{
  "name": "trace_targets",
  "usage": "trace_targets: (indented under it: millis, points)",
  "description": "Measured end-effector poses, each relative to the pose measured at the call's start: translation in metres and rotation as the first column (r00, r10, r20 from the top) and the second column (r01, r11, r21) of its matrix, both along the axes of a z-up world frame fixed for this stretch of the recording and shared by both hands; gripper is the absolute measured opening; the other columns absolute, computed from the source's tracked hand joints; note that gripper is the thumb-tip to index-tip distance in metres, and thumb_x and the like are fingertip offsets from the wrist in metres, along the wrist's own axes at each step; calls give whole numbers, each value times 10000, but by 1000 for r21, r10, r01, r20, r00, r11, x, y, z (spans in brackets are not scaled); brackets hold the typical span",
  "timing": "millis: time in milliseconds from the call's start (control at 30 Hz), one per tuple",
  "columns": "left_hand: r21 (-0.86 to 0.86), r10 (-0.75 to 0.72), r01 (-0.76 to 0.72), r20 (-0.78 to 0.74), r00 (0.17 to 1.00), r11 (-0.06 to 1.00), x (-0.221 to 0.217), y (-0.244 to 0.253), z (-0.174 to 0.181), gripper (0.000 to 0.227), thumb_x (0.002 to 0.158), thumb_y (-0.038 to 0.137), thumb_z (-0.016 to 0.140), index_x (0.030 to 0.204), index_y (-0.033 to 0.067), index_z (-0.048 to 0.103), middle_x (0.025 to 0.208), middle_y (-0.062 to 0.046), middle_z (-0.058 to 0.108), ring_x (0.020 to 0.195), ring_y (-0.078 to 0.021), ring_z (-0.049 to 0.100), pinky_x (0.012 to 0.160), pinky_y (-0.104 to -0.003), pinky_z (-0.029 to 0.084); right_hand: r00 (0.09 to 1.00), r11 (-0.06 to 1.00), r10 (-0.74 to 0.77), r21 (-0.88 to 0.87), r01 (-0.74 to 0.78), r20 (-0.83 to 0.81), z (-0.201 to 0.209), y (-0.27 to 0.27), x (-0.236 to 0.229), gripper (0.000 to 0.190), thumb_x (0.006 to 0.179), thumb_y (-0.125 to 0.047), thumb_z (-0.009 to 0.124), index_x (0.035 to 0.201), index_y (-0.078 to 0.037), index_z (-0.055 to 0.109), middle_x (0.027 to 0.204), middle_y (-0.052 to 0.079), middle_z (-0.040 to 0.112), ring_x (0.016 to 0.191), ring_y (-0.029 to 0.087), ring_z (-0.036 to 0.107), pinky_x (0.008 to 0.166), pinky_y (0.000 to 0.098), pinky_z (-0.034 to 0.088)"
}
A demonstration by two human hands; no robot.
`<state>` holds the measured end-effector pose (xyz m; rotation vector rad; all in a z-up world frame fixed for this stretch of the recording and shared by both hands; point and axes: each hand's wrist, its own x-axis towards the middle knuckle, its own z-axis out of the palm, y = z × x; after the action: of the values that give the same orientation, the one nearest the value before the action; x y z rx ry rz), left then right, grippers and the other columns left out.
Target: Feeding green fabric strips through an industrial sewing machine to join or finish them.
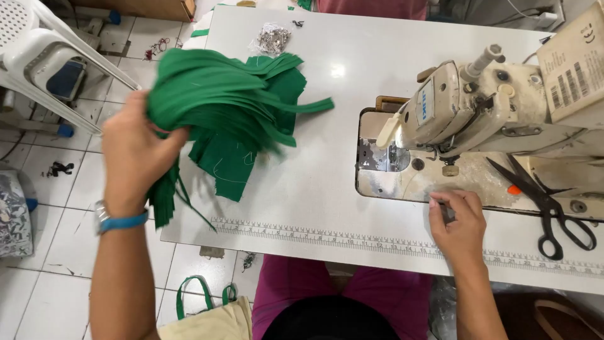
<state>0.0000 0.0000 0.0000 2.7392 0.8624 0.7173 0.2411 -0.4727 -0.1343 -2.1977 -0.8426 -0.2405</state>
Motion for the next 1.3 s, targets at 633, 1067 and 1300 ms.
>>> trace_targets:
  millis: [633, 1067, 1300]
  points:
    - [-347, 844, -820, -124, 521, 455, -312, 16, -103, 669, 1177, 723, 603, 1184, 72, 759, 1043, -138, 712, 922, -347, 642, 749, -531, 446, 1000, 997, 8, -77, -7, 19, -6, -2, -2, 138, 1013, -21, 694, 1130, -18, 769, 1145, 134, 586, 1104, 238, 601, 879, 327, 533]
    - [-814, 765, -537, -198, 613, 220, -217, 103, -235, 502, 831, 456, 841, 1011, 16, 683, 834, -60, 681, 701, -169, 662, 551, -366, 533, 990, 994, 82, -79, -74, 111, -6, -2, -6, 135, 1006, 48, 706, 1120, 11, 769, 1127, 142, 567, 1151, 281, 587, 965, 367, 522]
    - [-832, 600, -366, -50, 798, 417, -120, 122, -347, 653, 917, 611, 616, 1281, 74, 693, 1197, -118, 696, 1126, -193, 581, 951, -399, 451, 989, 991, 6, -134, 14, 151, -10, 0, -3, 123, 986, -35, 715, 1089, -61, 776, 1133, 98, 624, 1146, 296, 568, 994, 406, 517]
